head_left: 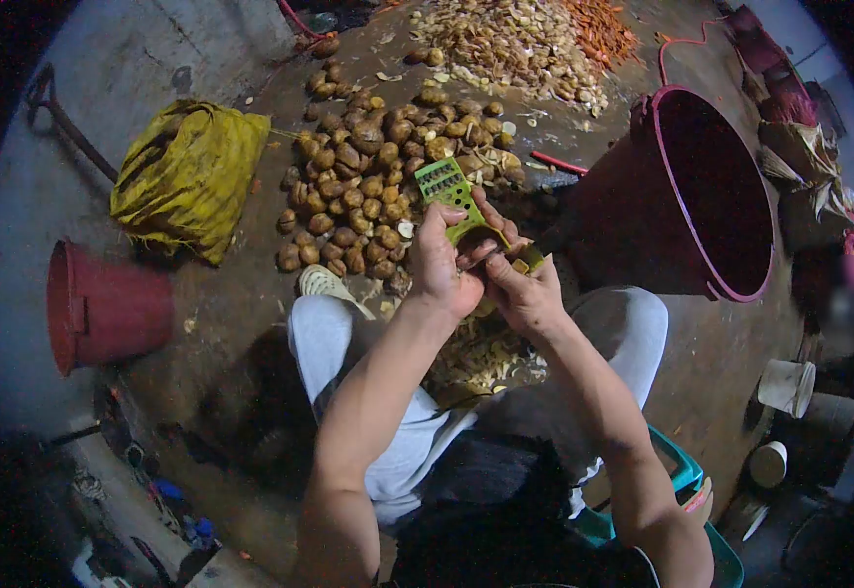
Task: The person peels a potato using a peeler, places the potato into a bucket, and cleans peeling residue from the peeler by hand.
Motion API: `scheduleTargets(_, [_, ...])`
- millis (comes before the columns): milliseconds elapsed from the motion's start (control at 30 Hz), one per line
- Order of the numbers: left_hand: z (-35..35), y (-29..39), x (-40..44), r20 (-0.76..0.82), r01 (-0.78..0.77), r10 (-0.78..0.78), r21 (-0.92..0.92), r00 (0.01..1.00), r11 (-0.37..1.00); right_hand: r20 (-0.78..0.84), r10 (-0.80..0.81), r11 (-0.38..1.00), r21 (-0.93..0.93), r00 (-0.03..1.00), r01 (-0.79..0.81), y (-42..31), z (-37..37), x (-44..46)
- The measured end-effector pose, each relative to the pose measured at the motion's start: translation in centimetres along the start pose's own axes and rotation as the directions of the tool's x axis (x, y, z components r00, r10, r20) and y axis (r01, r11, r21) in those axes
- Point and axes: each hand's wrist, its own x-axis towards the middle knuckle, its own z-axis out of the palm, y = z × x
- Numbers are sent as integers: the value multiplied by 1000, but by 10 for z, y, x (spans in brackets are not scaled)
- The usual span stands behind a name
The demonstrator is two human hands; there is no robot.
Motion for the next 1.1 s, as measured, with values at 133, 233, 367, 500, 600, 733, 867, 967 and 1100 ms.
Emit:
scheduleTargets(133, [8, -2, 0, 22, -54, 54, -4, 998, 999, 0, 42, 999, -31, 999, -42, -8, -5, 2])
scheduleTargets(233, [15, 1, -1, -30, -97, 100, 68, 995, 993, 85, 177, 984, -26, 980, -176, -16, -12, 1])
scheduleTargets(367, [9, 9, -4, -46, -36, 41, 99, 998, 994, 156, 117, 991, -76, 981, -106, -26, 5, 4])
scheduleTargets(500, [9, 6, -4, -92, -112, 129, 168, 987, 979, 94, 112, 990, 70, 989, -119, -15, 13, 8])
scheduleTargets(600, [12, 8, -8, -93, -120, 141, 200, 986, 973, 50, 121, 988, 93, 991, -125, -11, 13, 8])
scheduleTargets(733, [-3, 6, -1, -66, -105, 122, 218, 990, 970, 26, 96, 995, 29, 995, -97, 0, 6, 9])
scheduleTargets(867, [-18, -3, 9, -85, -69, 81, 130, 993, 989, 21, 68, 998, -12, 997, -68, -9, 17, 7])
scheduleTargets(967, [-17, -5, 10, -105, -67, 78, 112, 991, 992, 17, 83, 995, -52, 996, -82, -5, 12, 5])
scheduleTargets(1100, [-11, -5, 6, -116, -51, 68, 143, 991, 988, -2, 55, 993, -103, 998, -55, -3, 9, 4])
